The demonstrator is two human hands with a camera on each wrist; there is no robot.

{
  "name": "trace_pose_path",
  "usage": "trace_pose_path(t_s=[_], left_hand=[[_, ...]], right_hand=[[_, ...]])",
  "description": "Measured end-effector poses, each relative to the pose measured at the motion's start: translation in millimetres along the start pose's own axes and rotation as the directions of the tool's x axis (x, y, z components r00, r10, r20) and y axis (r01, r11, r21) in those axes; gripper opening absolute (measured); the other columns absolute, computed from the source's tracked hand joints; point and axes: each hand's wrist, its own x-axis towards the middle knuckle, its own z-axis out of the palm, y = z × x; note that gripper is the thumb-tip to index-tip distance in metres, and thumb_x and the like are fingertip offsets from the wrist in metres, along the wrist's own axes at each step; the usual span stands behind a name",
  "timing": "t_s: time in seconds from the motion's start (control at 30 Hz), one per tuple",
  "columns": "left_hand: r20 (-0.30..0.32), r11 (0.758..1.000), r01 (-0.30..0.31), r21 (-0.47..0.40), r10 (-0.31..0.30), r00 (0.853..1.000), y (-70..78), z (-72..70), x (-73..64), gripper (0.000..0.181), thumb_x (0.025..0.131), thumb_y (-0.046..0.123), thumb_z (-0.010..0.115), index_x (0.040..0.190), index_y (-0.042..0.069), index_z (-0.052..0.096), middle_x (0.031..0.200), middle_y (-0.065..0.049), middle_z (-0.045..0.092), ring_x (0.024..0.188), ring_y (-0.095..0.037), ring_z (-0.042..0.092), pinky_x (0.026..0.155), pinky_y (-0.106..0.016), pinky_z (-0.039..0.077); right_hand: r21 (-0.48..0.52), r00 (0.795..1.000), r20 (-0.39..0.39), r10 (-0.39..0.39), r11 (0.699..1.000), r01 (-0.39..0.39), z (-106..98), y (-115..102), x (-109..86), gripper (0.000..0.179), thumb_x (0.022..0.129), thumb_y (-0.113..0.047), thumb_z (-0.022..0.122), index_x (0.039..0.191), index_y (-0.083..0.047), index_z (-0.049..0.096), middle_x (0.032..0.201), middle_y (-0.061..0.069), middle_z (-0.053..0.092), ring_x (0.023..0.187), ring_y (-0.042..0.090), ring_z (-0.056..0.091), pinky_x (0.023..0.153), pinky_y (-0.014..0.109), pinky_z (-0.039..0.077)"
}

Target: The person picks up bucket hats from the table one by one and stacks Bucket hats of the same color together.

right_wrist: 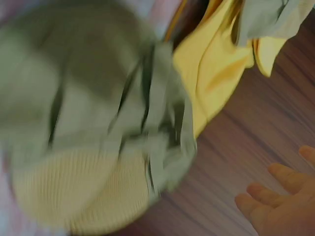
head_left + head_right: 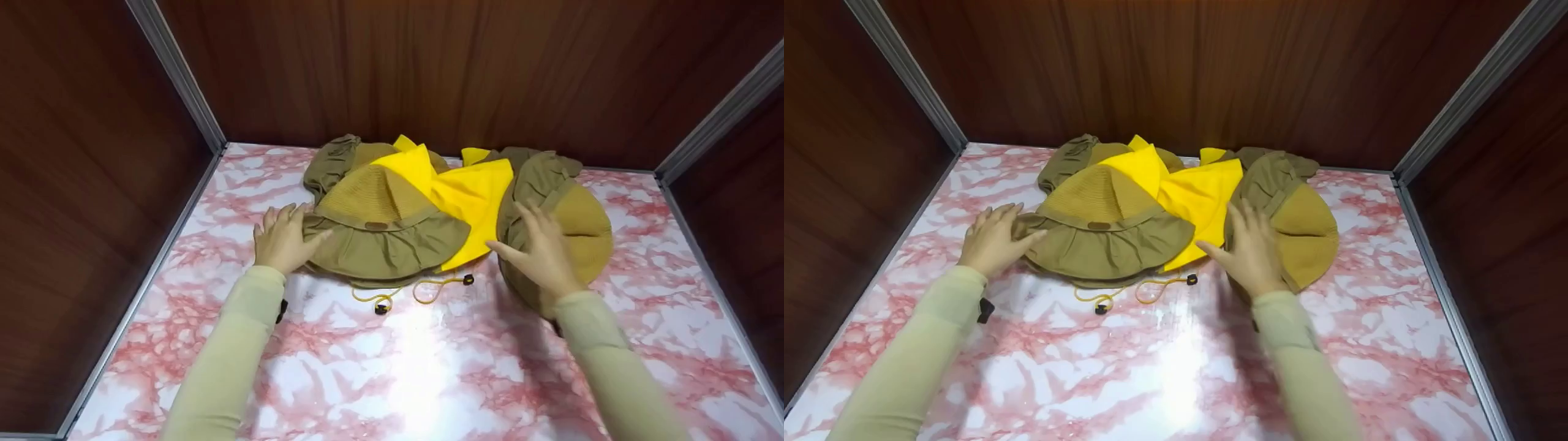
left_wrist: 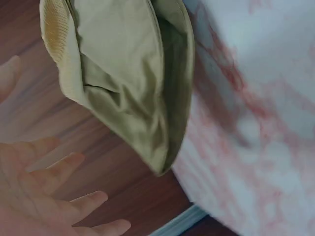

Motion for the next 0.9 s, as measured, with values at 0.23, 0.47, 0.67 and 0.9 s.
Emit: trace_pose_path(t_s=[0.23,0.47,0.67,0.9], left_hand=[[0.085,0.968,0.181,-0.176,-0.168,0.982,-22.3,9.3,18.3,0.087,0.093,0.060,0.054,0.154,0.003,0.028,0.159,-0.027,0.024,0.144,-0.052,0.020,0.114,-0.066,0.027],[0.172,0.803,0.372,-0.465,-0.330,0.928,-42.3,31.3,17.4,0.099,0.093,0.055,0.057,0.157,-0.002,0.007,0.159,-0.032,0.018,0.147,-0.049,0.020,0.122,-0.055,0.020],[0.190,0.609,0.411,-0.678,-0.394,0.899,-44.3,43.9,14.5,0.094,0.092,0.049,0.064,0.156,-0.001,0.016,0.159,-0.024,0.028,0.148,-0.036,0.027,0.123,-0.043,0.022],[0.314,0.173,0.412,-0.895,-0.412,0.855,-33.1,45.6,17.0,0.084,0.092,0.034,0.070,0.154,0.003,0.024,0.147,-0.017,0.043,0.126,-0.029,0.051,0.108,-0.040,0.046]], right_hand=[[0.282,0.981,0.125,0.151,0.942,-0.181,45,-4,26.6,0.089,0.088,-0.051,0.070,0.153,-0.002,0.032,0.157,0.025,0.031,0.146,0.042,0.027,0.120,0.056,0.022],[0.522,0.926,0.240,0.290,0.766,-0.375,76,1,33.1,0.077,0.096,-0.040,0.063,0.153,0.000,0.030,0.156,0.024,0.034,0.142,0.040,0.035,0.116,0.050,0.034],[0.606,0.906,0.263,0.331,0.674,-0.422,88,1,33.8,0.072,0.099,-0.033,0.060,0.152,0.004,0.028,0.154,0.027,0.035,0.144,0.038,0.034,0.119,0.046,0.032],[0.648,0.897,0.297,0.329,0.620,-0.442,92,-4,36.2,0.069,0.099,-0.025,0.059,0.153,0.005,0.027,0.156,0.027,0.032,0.145,0.037,0.032,0.120,0.045,0.029]])
